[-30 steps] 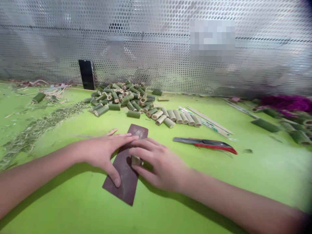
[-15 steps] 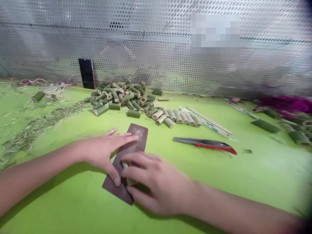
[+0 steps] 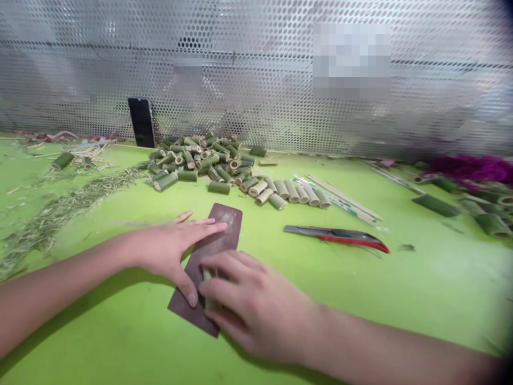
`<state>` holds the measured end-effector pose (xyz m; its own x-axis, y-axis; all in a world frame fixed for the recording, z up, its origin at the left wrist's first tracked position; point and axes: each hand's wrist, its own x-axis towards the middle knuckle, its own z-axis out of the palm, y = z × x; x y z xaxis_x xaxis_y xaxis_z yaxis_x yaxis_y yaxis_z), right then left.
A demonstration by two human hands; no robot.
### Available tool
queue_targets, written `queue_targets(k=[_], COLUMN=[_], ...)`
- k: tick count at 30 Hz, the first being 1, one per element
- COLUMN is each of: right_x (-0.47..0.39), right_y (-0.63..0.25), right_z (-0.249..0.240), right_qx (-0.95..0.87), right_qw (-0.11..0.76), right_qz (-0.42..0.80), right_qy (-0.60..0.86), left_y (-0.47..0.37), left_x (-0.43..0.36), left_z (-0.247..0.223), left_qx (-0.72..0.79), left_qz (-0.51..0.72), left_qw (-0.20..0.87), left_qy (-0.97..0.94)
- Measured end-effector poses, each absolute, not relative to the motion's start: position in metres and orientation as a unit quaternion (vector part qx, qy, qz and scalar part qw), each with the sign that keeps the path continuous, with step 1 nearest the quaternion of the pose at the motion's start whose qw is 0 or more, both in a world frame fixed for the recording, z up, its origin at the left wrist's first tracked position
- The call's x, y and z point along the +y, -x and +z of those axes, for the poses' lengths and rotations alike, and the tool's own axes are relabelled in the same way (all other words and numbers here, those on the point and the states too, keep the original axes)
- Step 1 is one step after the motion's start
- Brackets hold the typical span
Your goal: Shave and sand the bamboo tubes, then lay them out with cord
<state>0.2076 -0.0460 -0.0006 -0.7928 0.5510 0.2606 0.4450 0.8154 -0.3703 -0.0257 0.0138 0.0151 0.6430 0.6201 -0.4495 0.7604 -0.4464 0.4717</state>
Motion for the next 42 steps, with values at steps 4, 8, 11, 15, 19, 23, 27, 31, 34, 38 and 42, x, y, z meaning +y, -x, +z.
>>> queue_targets(k=[4, 8, 11, 15, 19, 23, 27, 31, 34, 38, 42], right_x=[-0.047, -0.053, -0.052, -0.047, -0.057, -0.054, -0.056, -0.058, -0.047, -0.038, -0.036], right_y=[-0.207, -0.206, -0.207, -0.207, -0.203, -0.203, -0.202, -0.201, -0.200, -0.201, -0.210], right_z=[0.001, 0.003, 0.001, 0.000, 0.000, 0.001, 0.003, 0.001, -0.003, -0.007, -0.007], right_qx=[-0.930, -0.924, -0.936, -0.913, -0.928, -0.917, -0.913, -0.931, -0.924, -0.939, -0.944], right_qw=[0.182, 0.172, 0.172, 0.183, 0.168, 0.180, 0.168, 0.174, 0.192, 0.204, 0.181], right_qz=[0.154, 0.165, 0.191, 0.153, 0.182, 0.183, 0.179, 0.190, 0.162, 0.165, 0.179], right_qy=[0.281, 0.299, 0.241, 0.332, 0.279, 0.306, 0.326, 0.258, 0.287, 0.223, 0.209], left_y=[0.026, 0.026, 0.027, 0.027, 0.025, 0.025, 0.026, 0.026, 0.025, 0.023, 0.024], left_x=[0.014, 0.014, 0.013, 0.013, 0.012, 0.012, 0.012, 0.013, 0.013, 0.013, 0.012], left_z=[0.015, 0.016, 0.016, 0.015, 0.018, 0.018, 0.017, 0.018, 0.018, 0.020, 0.020], left_qx=[0.412, 0.408, 0.412, 0.420, 0.420, 0.427, 0.417, 0.408, 0.394, 0.391, 0.403], left_qz=[-0.102, -0.106, -0.107, -0.110, -0.116, -0.113, -0.109, -0.099, -0.082, -0.089, -0.100], left_qw=[0.334, 0.327, 0.326, 0.324, 0.318, 0.318, 0.320, 0.318, 0.316, 0.319, 0.310], left_qy=[-0.842, -0.846, -0.844, -0.841, -0.842, -0.839, -0.844, -0.850, -0.859, -0.859, -0.855])
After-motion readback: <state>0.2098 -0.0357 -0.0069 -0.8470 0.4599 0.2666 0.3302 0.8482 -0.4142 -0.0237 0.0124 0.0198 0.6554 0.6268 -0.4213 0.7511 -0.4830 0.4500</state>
